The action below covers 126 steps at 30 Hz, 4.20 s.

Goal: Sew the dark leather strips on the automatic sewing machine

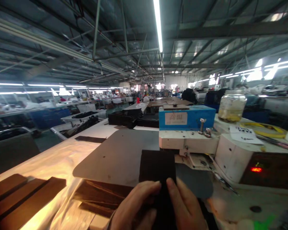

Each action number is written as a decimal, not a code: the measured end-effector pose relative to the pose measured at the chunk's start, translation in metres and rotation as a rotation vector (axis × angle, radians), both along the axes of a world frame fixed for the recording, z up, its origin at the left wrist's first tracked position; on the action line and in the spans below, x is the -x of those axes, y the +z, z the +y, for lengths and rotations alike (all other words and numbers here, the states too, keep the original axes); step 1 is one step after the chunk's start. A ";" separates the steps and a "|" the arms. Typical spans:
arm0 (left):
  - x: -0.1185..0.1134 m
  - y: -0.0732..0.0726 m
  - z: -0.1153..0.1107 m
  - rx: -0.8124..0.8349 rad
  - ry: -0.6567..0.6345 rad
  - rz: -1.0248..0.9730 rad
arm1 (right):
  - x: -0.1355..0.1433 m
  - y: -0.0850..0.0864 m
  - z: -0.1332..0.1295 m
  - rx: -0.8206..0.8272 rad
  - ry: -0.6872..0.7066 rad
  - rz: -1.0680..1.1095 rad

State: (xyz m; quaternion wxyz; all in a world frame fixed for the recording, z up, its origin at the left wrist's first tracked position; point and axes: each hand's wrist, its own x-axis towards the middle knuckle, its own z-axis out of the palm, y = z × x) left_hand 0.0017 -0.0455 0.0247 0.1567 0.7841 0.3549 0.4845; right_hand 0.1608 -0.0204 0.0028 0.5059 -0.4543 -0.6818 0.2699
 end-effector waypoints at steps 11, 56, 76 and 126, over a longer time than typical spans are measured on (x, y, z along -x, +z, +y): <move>0.008 0.002 0.107 0.070 0.129 0.135 | -0.016 -0.013 0.069 0.191 0.108 -0.138; -0.019 -0.045 0.156 0.284 0.224 0.355 | -0.001 -0.020 0.094 -0.085 -0.042 -0.801; -0.014 -0.038 0.140 0.120 0.293 0.741 | -0.006 -0.017 0.134 0.137 -0.099 -0.628; -0.013 -0.035 0.131 0.093 0.231 0.764 | 0.003 -0.018 0.134 -0.010 -0.197 -0.855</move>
